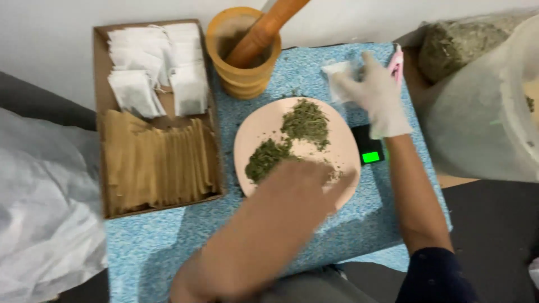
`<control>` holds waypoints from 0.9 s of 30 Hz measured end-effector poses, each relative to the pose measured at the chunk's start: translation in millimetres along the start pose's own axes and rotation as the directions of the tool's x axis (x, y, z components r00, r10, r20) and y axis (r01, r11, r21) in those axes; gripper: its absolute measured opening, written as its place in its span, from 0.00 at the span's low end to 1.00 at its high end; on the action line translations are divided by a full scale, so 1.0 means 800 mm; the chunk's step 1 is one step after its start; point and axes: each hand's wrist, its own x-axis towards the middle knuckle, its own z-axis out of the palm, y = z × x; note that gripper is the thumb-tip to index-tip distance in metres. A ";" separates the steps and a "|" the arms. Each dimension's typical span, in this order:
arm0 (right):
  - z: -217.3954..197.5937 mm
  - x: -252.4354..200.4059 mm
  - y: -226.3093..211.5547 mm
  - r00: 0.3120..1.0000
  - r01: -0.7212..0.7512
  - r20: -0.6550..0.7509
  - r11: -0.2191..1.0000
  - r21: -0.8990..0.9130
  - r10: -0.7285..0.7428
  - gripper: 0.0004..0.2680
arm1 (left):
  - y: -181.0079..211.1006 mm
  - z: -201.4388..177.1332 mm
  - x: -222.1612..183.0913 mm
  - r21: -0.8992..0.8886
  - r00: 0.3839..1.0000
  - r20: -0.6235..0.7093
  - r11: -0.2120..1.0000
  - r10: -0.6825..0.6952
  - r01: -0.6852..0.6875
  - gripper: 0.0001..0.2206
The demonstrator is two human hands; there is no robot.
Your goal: Filling small filter bags with loose tea leaves using a spoon and weighing them on a digital scale.
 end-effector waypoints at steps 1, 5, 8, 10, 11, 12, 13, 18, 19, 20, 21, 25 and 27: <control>0.012 0.021 0.019 1.000 -0.002 -0.006 1.000 -0.006 0.002 0.32 | -0.015 0.004 0.014 -0.002 1.000 -0.006 1.000 0.006 -0.006 0.30; 0.026 0.057 0.042 1.000 -0.029 0.007 0.993 -0.112 0.030 0.30 | -0.063 0.022 0.055 -0.084 0.969 0.070 0.967 -0.236 0.241 0.16; 0.038 0.074 0.062 1.000 0.006 -0.011 1.000 0.004 -0.006 0.34 | -0.094 0.043 0.070 -0.071 0.967 -0.065 0.968 -0.246 0.242 0.11; 0.043 0.092 0.093 0.994 0.092 -0.051 0.994 -0.063 -0.095 0.34 | -0.107 0.062 0.081 -0.057 0.967 -0.129 0.975 -0.220 0.214 0.16; 0.043 0.103 0.104 0.993 0.117 -0.023 0.993 0.013 -0.117 0.34 | -0.115 0.071 0.087 -0.053 0.961 -0.163 0.975 -0.224 0.218 0.15; 0.043 0.114 0.115 0.990 0.140 0.003 0.986 0.090 -0.141 0.34 | -0.122 0.080 0.093 -0.048 0.954 -0.196 0.974 -0.228 0.222 0.14; 0.029 0.099 0.103 0.990 0.142 -0.001 0.986 0.089 -0.142 0.34 | -0.122 0.085 0.097 -0.046 0.954 -0.199 0.974 -0.225 0.220 0.14; -0.044 0.000 0.009 0.963 0.234 0.079 0.943 0.235 -0.258 0.32 | -0.104 0.071 0.107 -0.151 0.782 -0.570 0.968 -0.253 0.203 0.09; -0.047 -0.004 0.006 0.963 0.233 0.079 0.943 0.236 -0.258 0.32 | -0.102 0.068 0.108 -0.151 0.782 -0.569 0.967 -0.253 0.203 0.09; -0.049 -0.008 0.002 0.936 0.313 0.085 0.916 0.251 -0.343 0.30 | -0.099 0.066 0.108 -0.223 0.735 -0.618 0.959 -0.279 0.176 0.13; -0.051 -0.012 -0.001 0.900 0.392 0.090 0.881 0.266 -0.427 0.29 | -0.097 0.064 0.108 -0.293 0.682 -0.663 0.945 -0.309 0.144 0.17; -0.083 -0.067 -0.029 0.822 0.474 0.118 0.784 0.401 -0.557 0.33 | -0.080 0.031 0.090 -0.520 0.654 -0.625 0.852 -0.427 0.059 0.12; -0.091 -0.078 -0.032 0.836 0.462 0.203 0.854 0.239 -0.509 0.32 | -0.074 0.022 0.083 -0.583 0.722 -0.548 0.812 -0.421 0.031 0.12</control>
